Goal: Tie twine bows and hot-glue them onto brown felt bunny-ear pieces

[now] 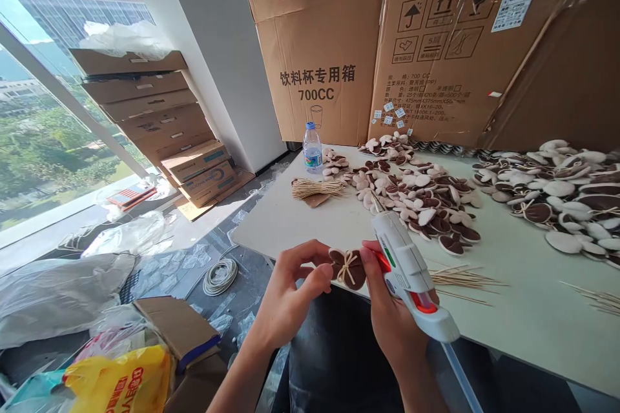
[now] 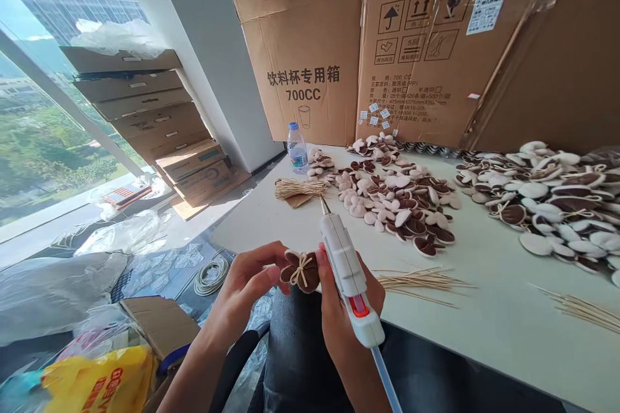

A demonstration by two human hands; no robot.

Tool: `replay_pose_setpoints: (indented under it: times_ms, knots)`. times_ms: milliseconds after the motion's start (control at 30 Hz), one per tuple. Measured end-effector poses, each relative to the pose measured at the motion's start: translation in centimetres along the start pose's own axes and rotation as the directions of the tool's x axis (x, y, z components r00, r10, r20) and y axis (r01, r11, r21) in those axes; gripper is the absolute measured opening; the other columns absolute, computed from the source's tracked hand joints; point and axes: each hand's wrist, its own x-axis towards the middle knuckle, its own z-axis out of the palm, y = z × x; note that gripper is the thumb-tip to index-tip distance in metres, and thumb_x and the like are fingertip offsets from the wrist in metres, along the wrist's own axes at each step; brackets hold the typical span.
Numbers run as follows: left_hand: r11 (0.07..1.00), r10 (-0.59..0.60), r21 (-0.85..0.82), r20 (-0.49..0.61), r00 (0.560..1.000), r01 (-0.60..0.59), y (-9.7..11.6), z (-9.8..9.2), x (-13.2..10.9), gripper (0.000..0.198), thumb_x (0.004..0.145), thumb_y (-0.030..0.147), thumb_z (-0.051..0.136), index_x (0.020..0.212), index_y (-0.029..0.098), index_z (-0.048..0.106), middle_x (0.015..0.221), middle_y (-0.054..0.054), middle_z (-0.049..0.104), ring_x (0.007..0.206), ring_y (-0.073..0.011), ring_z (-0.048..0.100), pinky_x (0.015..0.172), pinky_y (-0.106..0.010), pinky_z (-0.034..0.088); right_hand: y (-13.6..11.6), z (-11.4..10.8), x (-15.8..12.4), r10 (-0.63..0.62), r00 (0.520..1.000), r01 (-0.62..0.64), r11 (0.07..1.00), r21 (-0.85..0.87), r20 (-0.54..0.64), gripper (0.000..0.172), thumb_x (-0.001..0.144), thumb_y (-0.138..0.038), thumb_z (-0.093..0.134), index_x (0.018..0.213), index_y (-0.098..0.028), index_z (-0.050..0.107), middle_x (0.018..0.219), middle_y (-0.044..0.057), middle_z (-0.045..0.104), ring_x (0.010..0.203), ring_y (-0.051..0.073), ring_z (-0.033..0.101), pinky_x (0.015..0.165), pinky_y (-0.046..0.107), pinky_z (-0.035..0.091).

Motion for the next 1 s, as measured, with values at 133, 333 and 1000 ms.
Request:
replay_pose_setpoints:
  times_ms: [133,333,1000]
  knots:
    - [0.992,-0.016,0.121,-0.060,0.998,0.023,0.2,0.5,0.0,0.027,0.093,0.041,0.068,0.085,0.017,0.076,0.085,-0.005,0.073,0.081,-0.0203,0.065,0.078,-0.030,0.055,-0.4,0.4,-0.3,0.058,0.998,-0.058,0.998,0.011,0.007,0.024,0.104,-0.037,0.076,0.088,-0.019,0.079,0.081,0.005,0.085,0.067,0.019,0.079,0.060,0.026,0.059]
    - [0.987,0.030,0.161,-0.104,0.994,-0.013,-0.3,1.2,0.2,0.015,0.087,0.027,0.066,0.079,0.017,0.076,0.076,-0.002,0.072,0.075,-0.0183,0.066,0.079,-0.029,0.057,-0.7,0.5,-0.4,0.136,0.990,-0.137,0.989,0.060,0.024,0.026,0.102,-0.040,0.076,0.087,-0.019,0.080,0.077,0.004,0.084,0.063,0.020,0.077,0.059,0.028,0.061]
    - [0.999,-0.020,0.050,-0.056,0.998,0.023,0.0,0.0,0.0,0.018,0.092,0.032,0.073,0.088,0.016,0.081,0.083,-0.004,0.073,0.076,-0.0172,0.062,0.074,-0.027,0.055,2.7,0.1,0.9,0.578,0.715,-0.662,0.741,0.115,0.394,0.047,0.086,-0.063,0.086,0.087,-0.017,0.075,0.053,-0.003,0.064,0.047,0.018,0.063,0.047,0.029,0.057]
